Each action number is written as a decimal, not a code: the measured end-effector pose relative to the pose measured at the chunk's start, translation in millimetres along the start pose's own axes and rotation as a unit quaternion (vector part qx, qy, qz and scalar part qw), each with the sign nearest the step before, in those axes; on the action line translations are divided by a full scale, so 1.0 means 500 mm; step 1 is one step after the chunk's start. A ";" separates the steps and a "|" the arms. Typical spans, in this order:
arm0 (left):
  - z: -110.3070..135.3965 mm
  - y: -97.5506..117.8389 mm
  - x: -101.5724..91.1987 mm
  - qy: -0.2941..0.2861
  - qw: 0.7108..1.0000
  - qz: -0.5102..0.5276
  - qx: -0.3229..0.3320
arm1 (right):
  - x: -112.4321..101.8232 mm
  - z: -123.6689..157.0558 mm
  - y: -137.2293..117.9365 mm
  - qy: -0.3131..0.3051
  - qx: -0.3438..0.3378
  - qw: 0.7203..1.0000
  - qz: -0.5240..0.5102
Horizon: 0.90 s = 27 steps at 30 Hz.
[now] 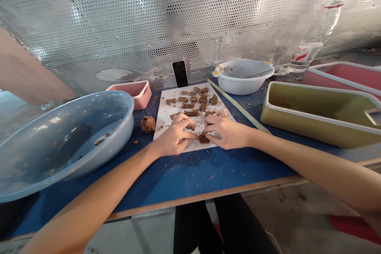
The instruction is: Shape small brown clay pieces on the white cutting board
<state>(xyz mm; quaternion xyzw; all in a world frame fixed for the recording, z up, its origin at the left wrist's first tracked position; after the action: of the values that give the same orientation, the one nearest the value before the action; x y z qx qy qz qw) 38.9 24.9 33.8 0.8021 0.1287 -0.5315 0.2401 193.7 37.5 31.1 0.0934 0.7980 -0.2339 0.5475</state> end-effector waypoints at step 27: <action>0.004 0.001 -0.008 0.070 0.997 -0.005 0.012 | -0.011 0.016 -0.017 0.013 -0.139 0.986 0.088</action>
<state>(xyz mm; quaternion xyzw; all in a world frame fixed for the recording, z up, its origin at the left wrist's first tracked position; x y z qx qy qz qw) 36.3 23.6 36.8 0.8394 0.1427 -0.4768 0.2186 199.1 26.6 36.2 0.0889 0.8187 -0.0702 0.5629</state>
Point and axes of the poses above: each hand's wrist, its own z-axis away from the middle knuckle, its own x-axis out of the palm, y = z × x, the point moved 8 cm from there along -z, towards the middle knuckle, and after that the axes turned 3 degrees about -y, right-handed, at the moved point
